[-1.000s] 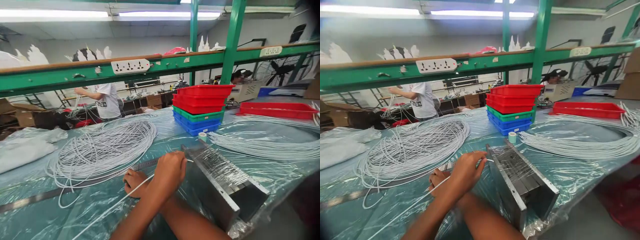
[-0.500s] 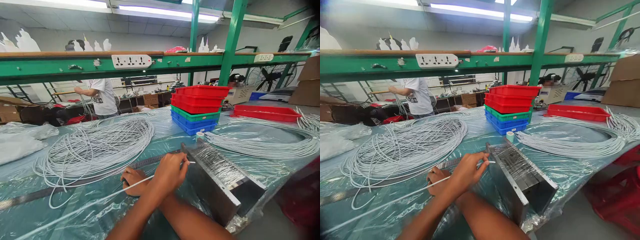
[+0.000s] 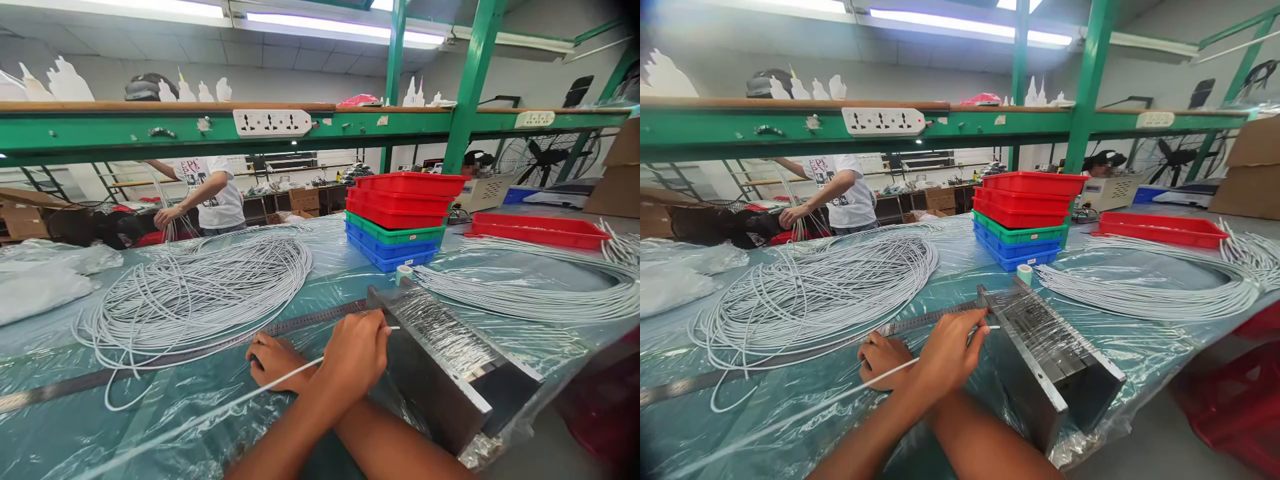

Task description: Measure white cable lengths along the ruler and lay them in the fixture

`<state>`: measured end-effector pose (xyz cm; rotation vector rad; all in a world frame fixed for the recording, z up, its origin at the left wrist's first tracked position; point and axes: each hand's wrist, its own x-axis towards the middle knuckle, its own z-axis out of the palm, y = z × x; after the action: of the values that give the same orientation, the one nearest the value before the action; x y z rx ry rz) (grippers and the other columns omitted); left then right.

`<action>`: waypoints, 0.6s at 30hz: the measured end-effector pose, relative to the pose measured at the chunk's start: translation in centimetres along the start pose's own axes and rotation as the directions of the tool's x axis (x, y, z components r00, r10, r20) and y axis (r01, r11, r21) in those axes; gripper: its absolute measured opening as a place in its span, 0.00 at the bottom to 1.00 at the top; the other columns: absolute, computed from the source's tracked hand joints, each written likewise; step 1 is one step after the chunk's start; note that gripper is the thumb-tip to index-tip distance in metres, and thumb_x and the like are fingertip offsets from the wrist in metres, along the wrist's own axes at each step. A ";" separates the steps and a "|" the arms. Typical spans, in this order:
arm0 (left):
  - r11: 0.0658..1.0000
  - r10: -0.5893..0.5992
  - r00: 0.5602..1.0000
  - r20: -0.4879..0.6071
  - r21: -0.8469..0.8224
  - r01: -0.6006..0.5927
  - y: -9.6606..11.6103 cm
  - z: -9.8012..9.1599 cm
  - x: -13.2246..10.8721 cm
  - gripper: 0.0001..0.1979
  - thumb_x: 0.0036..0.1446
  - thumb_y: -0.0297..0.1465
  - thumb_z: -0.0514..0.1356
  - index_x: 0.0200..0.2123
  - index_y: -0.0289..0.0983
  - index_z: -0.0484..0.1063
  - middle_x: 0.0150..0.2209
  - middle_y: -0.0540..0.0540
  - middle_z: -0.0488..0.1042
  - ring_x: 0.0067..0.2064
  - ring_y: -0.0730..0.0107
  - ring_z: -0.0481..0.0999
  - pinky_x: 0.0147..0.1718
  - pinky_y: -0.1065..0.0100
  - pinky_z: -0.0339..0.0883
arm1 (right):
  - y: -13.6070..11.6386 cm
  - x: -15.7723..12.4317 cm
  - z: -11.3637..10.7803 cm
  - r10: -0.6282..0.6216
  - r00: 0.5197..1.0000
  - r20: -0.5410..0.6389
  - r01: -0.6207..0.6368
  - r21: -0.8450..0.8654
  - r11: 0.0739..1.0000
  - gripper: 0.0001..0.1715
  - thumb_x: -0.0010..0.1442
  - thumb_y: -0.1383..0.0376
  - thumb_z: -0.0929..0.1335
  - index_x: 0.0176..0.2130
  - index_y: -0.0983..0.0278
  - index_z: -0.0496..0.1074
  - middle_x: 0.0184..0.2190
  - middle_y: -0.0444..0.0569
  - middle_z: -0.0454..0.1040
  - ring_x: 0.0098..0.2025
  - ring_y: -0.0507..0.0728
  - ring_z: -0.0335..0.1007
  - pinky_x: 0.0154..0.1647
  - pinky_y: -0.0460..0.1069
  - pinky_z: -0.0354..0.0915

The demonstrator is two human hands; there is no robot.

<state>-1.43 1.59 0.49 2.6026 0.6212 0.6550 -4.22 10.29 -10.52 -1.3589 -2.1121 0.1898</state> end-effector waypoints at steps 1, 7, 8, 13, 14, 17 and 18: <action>1.000 0.000 1.000 -0.010 -0.010 0.000 -0.1 0.0 0.0 0.04 0.66 0.24 0.57 0.36 0.35 0.69 0.42 0.48 0.73 0.47 0.59 0.72 0.49 0.64 0.65 | 0.1 0.0 0.1 0.000 1.000 0.004 0.000 0.003 1.000 0.11 0.53 0.68 0.66 0.38 0.62 0.73 0.41 0.43 0.70 0.32 0.51 0.66 0.33 0.46 0.58; 0.999 0.050 0.998 -0.024 -0.016 -0.050 0.0 0.1 -0.1 0.03 0.65 0.26 0.57 0.36 0.36 0.67 0.38 0.50 0.72 0.42 0.60 0.73 0.45 0.65 0.68 | 0.3 -0.1 0.4 -0.014 1.000 0.017 0.014 0.040 0.999 0.10 0.55 0.69 0.66 0.39 0.62 0.71 0.41 0.44 0.69 0.35 0.52 0.65 0.36 0.46 0.57; 0.999 0.046 0.999 -0.021 -0.002 -0.046 0.1 0.2 -0.1 0.04 0.65 0.26 0.56 0.35 0.35 0.67 0.37 0.50 0.72 0.41 0.60 0.74 0.44 0.65 0.69 | 0.4 -0.1 0.4 -0.019 1.000 0.018 0.018 0.050 0.999 0.10 0.55 0.69 0.65 0.39 0.62 0.71 0.41 0.45 0.69 0.35 0.52 0.65 0.36 0.47 0.58; 0.996 0.050 0.999 -0.003 0.081 -0.049 0.4 0.2 -0.3 0.06 0.65 0.30 0.55 0.35 0.35 0.65 0.36 0.49 0.72 0.38 0.59 0.74 0.39 0.64 0.71 | 0.5 -0.3 0.5 -0.036 0.999 0.036 0.032 0.100 0.994 0.11 0.57 0.70 0.63 0.40 0.63 0.71 0.42 0.48 0.68 0.36 0.54 0.65 0.38 0.48 0.58; 0.995 0.042 0.999 0.004 0.092 -0.042 0.5 0.1 -0.3 0.06 0.65 0.31 0.55 0.34 0.35 0.64 0.36 0.49 0.71 0.36 0.59 0.74 0.38 0.63 0.72 | 0.5 -0.3 0.5 -0.036 0.998 0.042 0.031 0.109 0.994 0.11 0.58 0.70 0.63 0.41 0.63 0.71 0.42 0.49 0.68 0.36 0.54 0.65 0.38 0.48 0.58; 0.993 0.032 0.999 0.017 0.110 -0.034 0.4 0.1 -0.4 0.08 0.65 0.34 0.55 0.34 0.36 0.64 0.35 0.49 0.71 0.33 0.58 0.74 0.33 0.62 0.72 | 0.6 -0.4 0.6 -0.024 0.998 0.059 0.016 0.137 0.990 0.12 0.58 0.70 0.62 0.41 0.63 0.71 0.42 0.50 0.68 0.38 0.55 0.65 0.39 0.49 0.58; 0.993 0.044 0.999 0.014 0.110 -0.045 0.2 0.2 -0.4 0.09 0.65 0.34 0.55 0.34 0.36 0.64 0.36 0.49 0.72 0.33 0.58 0.74 0.32 0.62 0.72 | 0.6 -0.4 0.5 -0.024 0.998 0.061 0.016 0.138 0.990 0.12 0.58 0.70 0.62 0.41 0.63 0.71 0.42 0.50 0.68 0.38 0.55 0.65 0.40 0.49 0.58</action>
<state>-1.55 1.18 0.30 2.7278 0.6141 0.6352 -3.92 10.35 -11.38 -1.2655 -2.1215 0.3670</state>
